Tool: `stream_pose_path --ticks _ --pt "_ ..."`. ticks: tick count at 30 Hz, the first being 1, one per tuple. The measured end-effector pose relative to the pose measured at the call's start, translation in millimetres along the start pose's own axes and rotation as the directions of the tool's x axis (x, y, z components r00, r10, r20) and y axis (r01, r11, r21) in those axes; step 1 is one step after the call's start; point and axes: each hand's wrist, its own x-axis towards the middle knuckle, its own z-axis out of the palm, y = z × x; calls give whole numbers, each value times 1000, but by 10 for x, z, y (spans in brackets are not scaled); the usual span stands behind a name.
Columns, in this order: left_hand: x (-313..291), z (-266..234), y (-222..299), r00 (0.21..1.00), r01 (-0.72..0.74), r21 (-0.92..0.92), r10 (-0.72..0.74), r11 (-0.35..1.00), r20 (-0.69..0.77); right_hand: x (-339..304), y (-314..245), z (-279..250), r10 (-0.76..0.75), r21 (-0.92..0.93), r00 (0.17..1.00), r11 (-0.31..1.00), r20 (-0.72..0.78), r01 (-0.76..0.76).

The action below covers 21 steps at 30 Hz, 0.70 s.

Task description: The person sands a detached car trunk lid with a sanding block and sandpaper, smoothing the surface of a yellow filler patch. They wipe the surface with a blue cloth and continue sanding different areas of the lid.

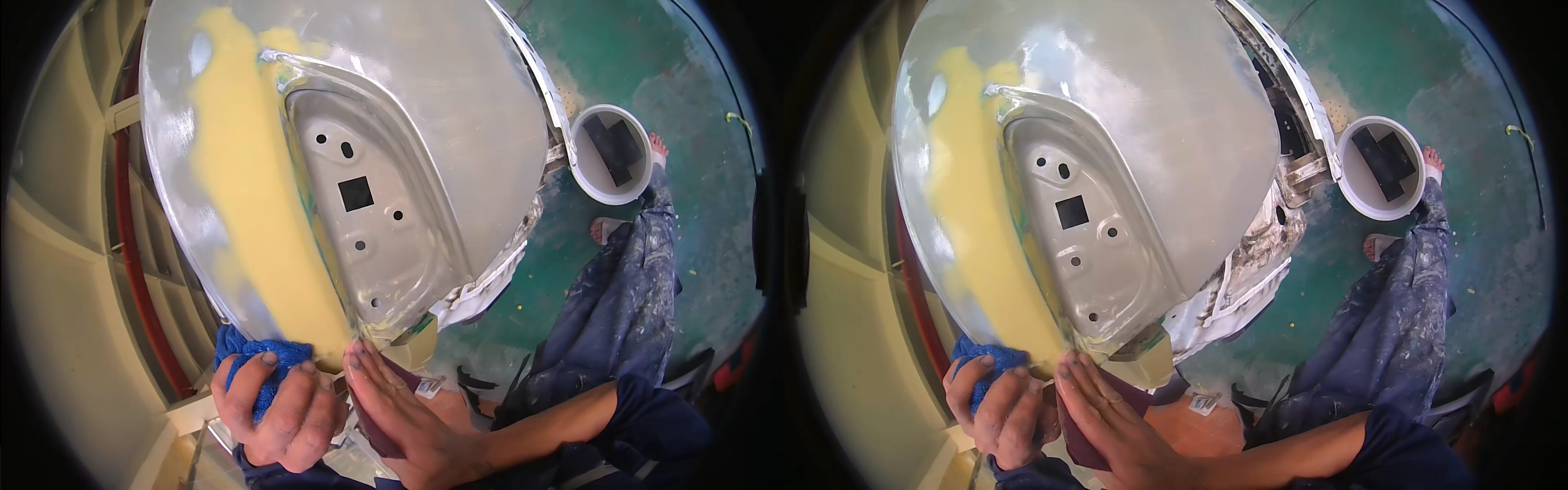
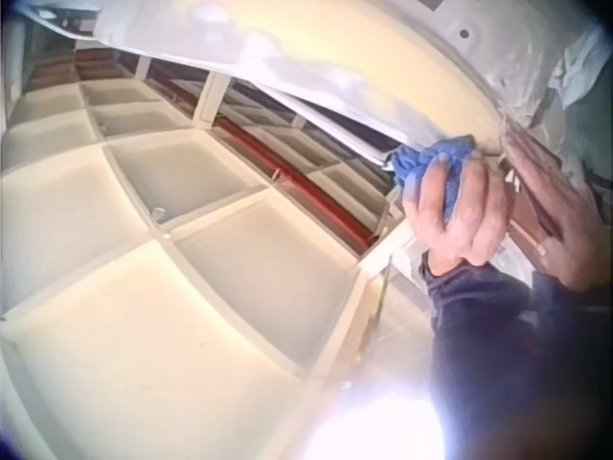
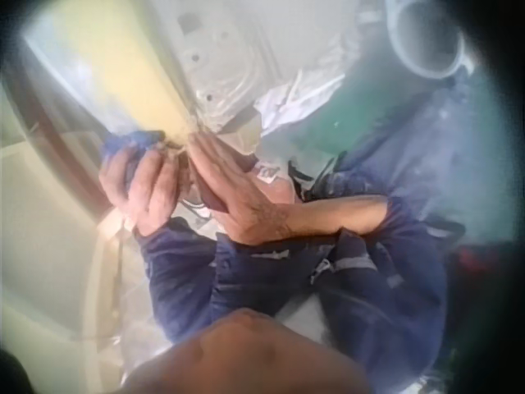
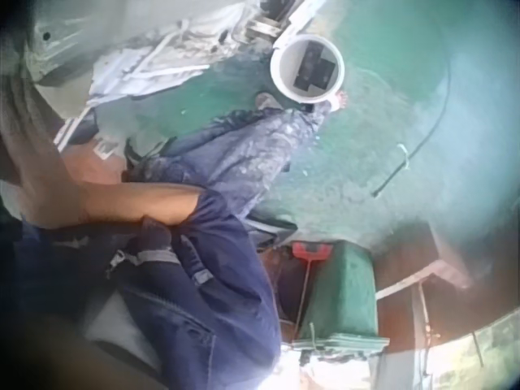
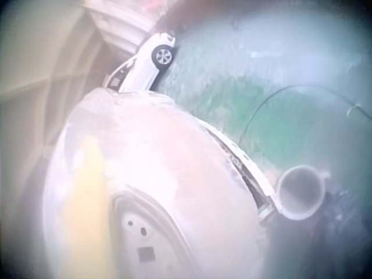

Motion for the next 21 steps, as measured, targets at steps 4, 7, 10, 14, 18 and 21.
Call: stream_pose_path --ticks 4,7,10,14,18,21 --pt "-83 -240 42 990 116 -28 -114 993 85 -254 -61 -18 22 162 998 986 55 -31" --pt "-224 -233 -107 982 187 -51 -186 981 19 137 -41 -145 74 315 994 944 81 -96" --pt "-287 -89 -318 971 206 -107 -217 973 -103 183 59 -113 32 296 996 954 80 -55" --pt "-451 89 -508 890 431 -162 -448 888 -89 300 85 54 -16 289 1000 957 -23 22" --pt "-621 178 -349 826 497 -230 -537 837 -172 763 34 -61 -134 95 983 985 -127 147" --pt "-947 134 -12 828 502 -234 -541 832 -145 364 113 74 -136 -234 990 962 30 139"
